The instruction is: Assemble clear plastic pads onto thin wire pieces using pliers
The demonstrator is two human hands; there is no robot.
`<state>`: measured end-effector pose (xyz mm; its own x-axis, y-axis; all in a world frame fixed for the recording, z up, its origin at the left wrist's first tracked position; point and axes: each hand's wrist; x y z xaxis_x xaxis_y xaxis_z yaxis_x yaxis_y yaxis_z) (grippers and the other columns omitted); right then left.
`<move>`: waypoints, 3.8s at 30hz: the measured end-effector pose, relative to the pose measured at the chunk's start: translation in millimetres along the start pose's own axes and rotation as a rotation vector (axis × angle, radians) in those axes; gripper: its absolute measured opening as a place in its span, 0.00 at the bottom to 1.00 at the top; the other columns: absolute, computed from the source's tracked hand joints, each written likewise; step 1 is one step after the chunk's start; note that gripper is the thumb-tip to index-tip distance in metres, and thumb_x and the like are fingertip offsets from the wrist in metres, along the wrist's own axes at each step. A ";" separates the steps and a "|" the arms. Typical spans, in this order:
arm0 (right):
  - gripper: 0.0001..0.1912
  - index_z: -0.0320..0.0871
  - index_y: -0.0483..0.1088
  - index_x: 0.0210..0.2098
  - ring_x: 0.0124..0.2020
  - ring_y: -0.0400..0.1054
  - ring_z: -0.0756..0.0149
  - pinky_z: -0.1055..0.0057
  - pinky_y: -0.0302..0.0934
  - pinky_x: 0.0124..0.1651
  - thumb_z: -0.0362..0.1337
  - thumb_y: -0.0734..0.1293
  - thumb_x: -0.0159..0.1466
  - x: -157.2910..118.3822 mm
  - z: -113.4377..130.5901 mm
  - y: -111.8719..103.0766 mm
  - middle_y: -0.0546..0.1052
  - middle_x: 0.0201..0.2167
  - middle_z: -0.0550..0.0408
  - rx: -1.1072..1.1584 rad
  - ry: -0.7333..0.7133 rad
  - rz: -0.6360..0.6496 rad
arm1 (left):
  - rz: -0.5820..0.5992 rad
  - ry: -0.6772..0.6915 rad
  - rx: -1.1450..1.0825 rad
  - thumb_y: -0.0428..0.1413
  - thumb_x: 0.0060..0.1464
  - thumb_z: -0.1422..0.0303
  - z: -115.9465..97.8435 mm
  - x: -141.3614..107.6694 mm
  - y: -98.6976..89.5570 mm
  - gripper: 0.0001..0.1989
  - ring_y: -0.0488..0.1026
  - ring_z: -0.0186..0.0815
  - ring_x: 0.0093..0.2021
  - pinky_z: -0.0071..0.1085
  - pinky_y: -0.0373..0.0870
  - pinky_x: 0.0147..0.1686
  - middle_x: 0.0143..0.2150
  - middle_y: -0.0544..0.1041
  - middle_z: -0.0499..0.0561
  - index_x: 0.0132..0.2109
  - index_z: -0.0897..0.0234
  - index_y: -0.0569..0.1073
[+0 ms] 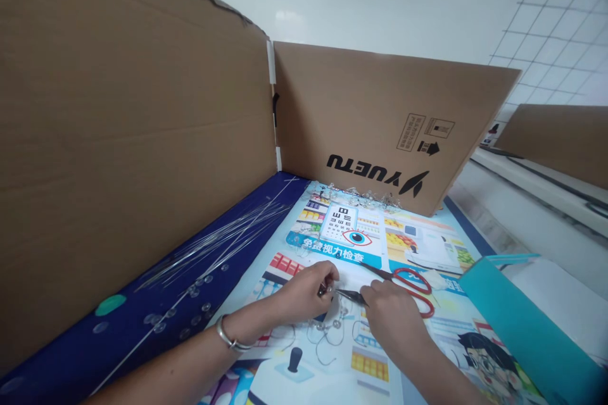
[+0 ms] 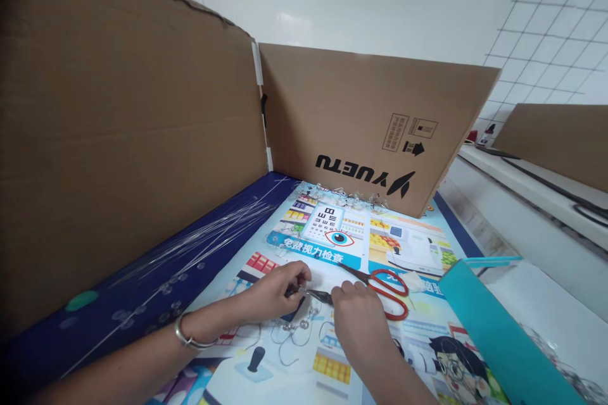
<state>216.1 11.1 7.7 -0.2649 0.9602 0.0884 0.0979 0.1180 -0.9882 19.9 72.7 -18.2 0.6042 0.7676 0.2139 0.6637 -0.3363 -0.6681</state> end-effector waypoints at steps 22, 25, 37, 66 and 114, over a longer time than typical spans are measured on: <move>0.10 0.45 0.67 0.31 0.33 0.60 0.65 0.67 0.42 0.33 0.26 0.59 0.58 -1.7 0.7 6.2 0.70 0.29 0.56 -0.005 0.020 -0.028 | 0.034 0.029 -0.125 0.52 0.54 0.70 -1.6 1.2 -10.2 0.01 0.67 0.29 0.30 0.23 0.62 0.30 0.30 0.71 0.44 0.35 0.62 0.67; 0.10 0.45 0.67 0.31 0.33 0.60 0.65 0.67 0.42 0.33 0.26 0.58 0.59 -1.8 1.1 5.6 0.70 0.30 0.56 -0.004 0.012 -0.031 | 0.035 0.134 -0.007 0.51 0.56 0.71 -0.3 1.6 -9.7 0.04 0.68 0.30 0.34 0.24 0.62 0.35 0.33 0.72 0.46 0.34 0.63 0.70; 0.08 0.42 0.69 0.30 0.37 0.61 0.60 0.65 0.45 0.36 0.26 0.60 0.56 -0.5 7.7 -23.7 0.69 0.31 0.50 -0.090 -0.007 0.053 | -0.003 0.128 0.105 0.47 0.57 0.73 2.9 1.3 -0.9 0.07 0.66 0.31 0.33 0.25 0.62 0.34 0.32 0.70 0.48 0.33 0.63 0.68; 0.11 0.40 0.69 0.31 0.33 0.63 0.58 0.65 0.48 0.32 0.22 0.60 0.55 -3.9 17.4 -29.7 0.70 0.28 0.49 -0.248 -0.091 0.138 | 0.084 0.282 0.308 0.47 0.56 0.75 -17.0 1.9 -11.6 0.11 0.66 0.37 0.37 0.32 0.60 0.38 0.32 0.72 0.51 0.35 0.62 0.73; 0.09 0.39 0.69 0.33 0.32 0.61 0.59 0.63 0.48 0.32 0.23 0.62 0.55 -10.8 28.3 -31.0 0.69 0.29 0.50 -0.260 -0.163 0.040 | 0.160 -0.004 0.589 0.47 0.50 0.75 -33.3 -5.1 -10.0 0.08 0.70 0.38 0.29 0.30 0.63 0.29 0.31 0.73 0.54 0.30 0.66 0.71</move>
<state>188.8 -10.1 33.8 -0.4039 0.9147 0.0082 0.3483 0.1621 -0.9233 24.8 54.0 11.1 0.6739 0.7349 0.0765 0.2087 -0.0900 -0.9738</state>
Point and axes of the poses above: each hand's wrist, its own x-axis towards the middle knuckle, its own y-axis out of the palm, z = x × y
